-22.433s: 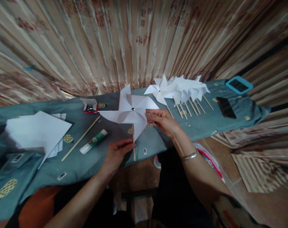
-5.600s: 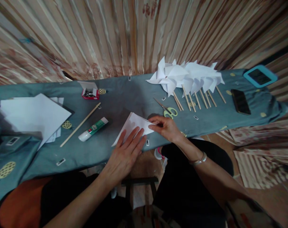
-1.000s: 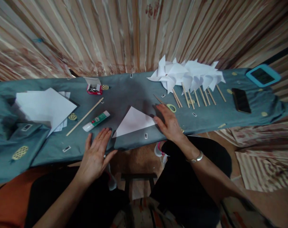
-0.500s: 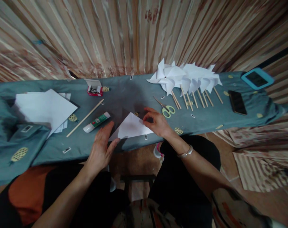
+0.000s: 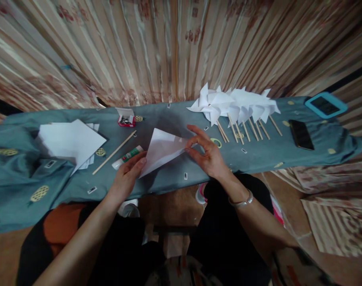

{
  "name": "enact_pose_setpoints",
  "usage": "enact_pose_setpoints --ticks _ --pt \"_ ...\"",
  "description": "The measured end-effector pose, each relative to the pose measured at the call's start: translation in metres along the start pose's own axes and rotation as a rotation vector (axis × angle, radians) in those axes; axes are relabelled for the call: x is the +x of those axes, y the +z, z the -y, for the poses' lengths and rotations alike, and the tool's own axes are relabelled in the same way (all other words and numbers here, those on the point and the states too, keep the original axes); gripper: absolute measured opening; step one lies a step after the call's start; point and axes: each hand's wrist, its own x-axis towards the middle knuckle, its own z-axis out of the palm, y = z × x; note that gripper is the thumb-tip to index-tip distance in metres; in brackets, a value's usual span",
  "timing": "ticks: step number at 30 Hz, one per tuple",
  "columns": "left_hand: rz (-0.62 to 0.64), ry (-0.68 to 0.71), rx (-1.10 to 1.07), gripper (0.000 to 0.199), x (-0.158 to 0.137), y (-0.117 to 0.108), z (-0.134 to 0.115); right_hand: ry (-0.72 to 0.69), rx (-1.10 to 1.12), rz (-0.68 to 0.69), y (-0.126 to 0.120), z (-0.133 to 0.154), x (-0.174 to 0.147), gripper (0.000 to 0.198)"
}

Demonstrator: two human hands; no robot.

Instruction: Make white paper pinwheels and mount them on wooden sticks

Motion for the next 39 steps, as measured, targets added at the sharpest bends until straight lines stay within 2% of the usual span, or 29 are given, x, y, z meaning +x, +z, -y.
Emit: enact_pose_setpoints --ticks 4,6,8,15,19,22,24,26,29,32,36,39 --pt "0.168 -0.206 -0.048 0.052 0.002 0.006 -0.014 -0.053 -0.008 -0.039 -0.005 0.007 0.002 0.003" --pt "0.206 -0.234 -0.045 0.044 0.002 0.010 -0.019 -0.069 -0.005 -0.062 -0.007 0.009 0.003 0.003" --pt "0.190 -0.213 -0.038 0.041 0.002 0.013 -0.023 -0.069 -0.003 -0.077 -0.010 0.010 0.004 0.003" --pt "0.000 0.012 0.024 0.046 0.020 0.021 -0.036 0.044 -0.071 -0.056 -0.019 0.011 0.002 0.007" --pt "-0.126 0.203 0.166 0.034 0.034 0.024 -0.040 0.066 -0.125 -0.115 -0.025 -0.005 0.003 0.017" --pt "-0.202 0.334 0.295 0.026 0.042 0.023 -0.037 0.142 -0.294 -0.175 -0.034 -0.023 0.005 0.026" --pt "-0.239 0.360 0.345 0.023 0.045 0.020 -0.034 0.262 -0.495 -0.100 -0.040 -0.034 0.005 0.030" --pt "-0.261 0.359 0.356 0.023 0.045 0.014 -0.031 0.373 -0.686 0.059 -0.043 -0.042 0.004 0.031" --pt "-0.303 0.359 0.366 0.024 0.044 0.007 -0.032 0.427 -0.876 0.242 -0.041 -0.046 0.002 0.029" --pt "-0.347 0.370 0.385 0.025 0.043 0.002 -0.037 0.415 -0.950 0.239 -0.035 -0.046 0.001 0.027" --pt "-0.374 0.402 0.432 0.025 0.044 -0.002 -0.042 0.470 -0.978 0.187 -0.032 -0.046 0.001 0.026" --pt "-0.375 0.414 0.463 0.025 0.046 -0.004 -0.042 0.495 -1.007 0.215 -0.033 -0.047 0.000 0.025"
